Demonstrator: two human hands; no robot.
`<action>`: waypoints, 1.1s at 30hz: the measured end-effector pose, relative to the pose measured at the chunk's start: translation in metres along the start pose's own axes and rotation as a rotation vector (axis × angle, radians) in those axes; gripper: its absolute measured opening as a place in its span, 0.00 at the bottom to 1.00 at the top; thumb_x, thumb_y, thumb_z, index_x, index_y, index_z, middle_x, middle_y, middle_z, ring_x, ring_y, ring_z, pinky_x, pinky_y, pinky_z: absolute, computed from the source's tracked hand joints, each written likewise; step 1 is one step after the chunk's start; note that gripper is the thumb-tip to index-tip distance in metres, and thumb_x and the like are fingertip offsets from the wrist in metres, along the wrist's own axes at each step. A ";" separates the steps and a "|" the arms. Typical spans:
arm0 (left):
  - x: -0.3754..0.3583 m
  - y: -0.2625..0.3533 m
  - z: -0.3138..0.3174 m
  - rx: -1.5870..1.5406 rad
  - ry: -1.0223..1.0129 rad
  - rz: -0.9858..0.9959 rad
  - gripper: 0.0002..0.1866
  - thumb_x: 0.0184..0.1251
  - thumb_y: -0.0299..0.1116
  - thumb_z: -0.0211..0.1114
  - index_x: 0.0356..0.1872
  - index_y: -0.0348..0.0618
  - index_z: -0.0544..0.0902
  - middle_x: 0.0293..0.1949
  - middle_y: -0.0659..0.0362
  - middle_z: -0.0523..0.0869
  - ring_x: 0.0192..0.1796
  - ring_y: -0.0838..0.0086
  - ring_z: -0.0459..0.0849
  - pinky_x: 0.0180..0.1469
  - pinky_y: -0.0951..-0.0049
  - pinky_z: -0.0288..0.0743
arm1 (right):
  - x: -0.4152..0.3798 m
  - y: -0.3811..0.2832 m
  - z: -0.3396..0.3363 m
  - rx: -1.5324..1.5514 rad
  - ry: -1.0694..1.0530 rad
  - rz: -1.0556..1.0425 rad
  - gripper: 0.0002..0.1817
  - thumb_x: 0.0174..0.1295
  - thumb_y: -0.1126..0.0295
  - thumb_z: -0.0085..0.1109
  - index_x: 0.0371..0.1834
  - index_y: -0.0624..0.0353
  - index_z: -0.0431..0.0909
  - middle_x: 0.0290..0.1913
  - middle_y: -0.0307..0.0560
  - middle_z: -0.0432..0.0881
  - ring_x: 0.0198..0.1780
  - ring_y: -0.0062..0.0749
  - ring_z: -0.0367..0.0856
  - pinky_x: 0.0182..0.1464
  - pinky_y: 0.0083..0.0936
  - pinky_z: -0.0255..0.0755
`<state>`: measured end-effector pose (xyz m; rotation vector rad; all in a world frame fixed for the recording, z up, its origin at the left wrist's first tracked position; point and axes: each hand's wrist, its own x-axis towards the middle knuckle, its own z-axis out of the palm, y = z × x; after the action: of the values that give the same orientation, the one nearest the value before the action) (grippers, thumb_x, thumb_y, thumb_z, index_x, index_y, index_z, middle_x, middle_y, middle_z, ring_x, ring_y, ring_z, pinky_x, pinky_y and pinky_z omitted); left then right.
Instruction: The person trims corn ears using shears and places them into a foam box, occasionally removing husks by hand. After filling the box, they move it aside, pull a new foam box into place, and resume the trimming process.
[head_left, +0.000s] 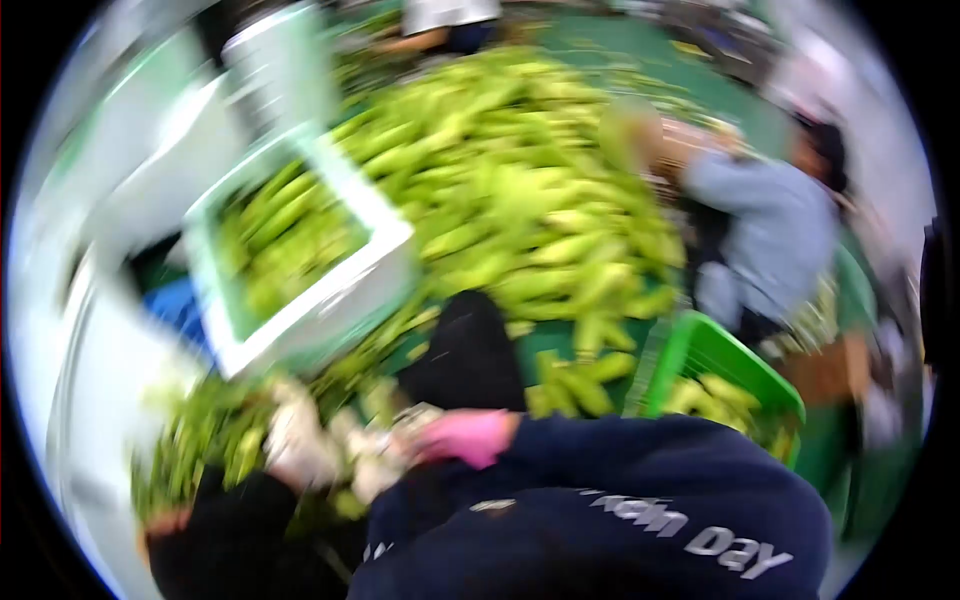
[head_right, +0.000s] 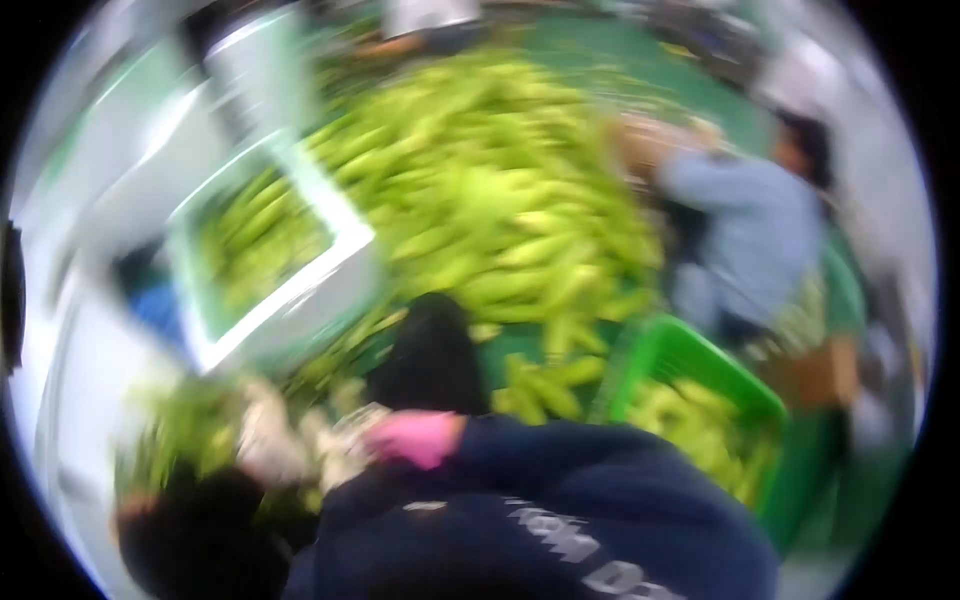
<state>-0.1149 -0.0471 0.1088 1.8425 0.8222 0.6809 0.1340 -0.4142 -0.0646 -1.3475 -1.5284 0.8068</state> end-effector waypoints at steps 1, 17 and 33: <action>-0.023 0.010 -0.015 -0.079 0.056 -0.014 0.25 0.76 0.44 0.46 0.45 0.27 0.80 0.44 0.41 0.85 0.51 0.53 0.83 0.60 0.58 0.76 | 0.002 -0.026 -0.020 0.211 -0.083 0.145 0.17 0.72 0.64 0.51 0.56 0.63 0.79 0.49 0.53 0.87 0.36 0.33 0.83 0.50 0.25 0.79; -0.043 -0.007 -0.055 -0.528 0.063 0.091 0.27 0.78 0.39 0.45 0.66 0.28 0.74 0.68 0.45 0.77 0.71 0.59 0.73 0.76 0.61 0.60 | -0.010 -0.014 -0.001 1.547 0.327 0.645 0.23 0.71 0.67 0.53 0.67 0.65 0.70 0.59 0.58 0.80 0.64 0.49 0.77 0.70 0.42 0.68; 0.169 0.035 0.129 0.252 -0.850 0.257 0.21 0.75 0.41 0.61 0.62 0.40 0.80 0.52 0.59 0.88 0.57 0.74 0.84 0.61 0.73 0.74 | -0.025 -0.212 -0.311 0.787 0.500 -0.095 0.34 0.69 0.64 0.50 0.72 0.75 0.53 0.66 0.60 0.63 0.68 0.48 0.65 0.78 0.46 0.53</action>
<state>0.0947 0.0043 0.1087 2.2120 0.1082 -0.1018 0.3407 -0.5073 0.2366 -0.7885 -0.7432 0.8097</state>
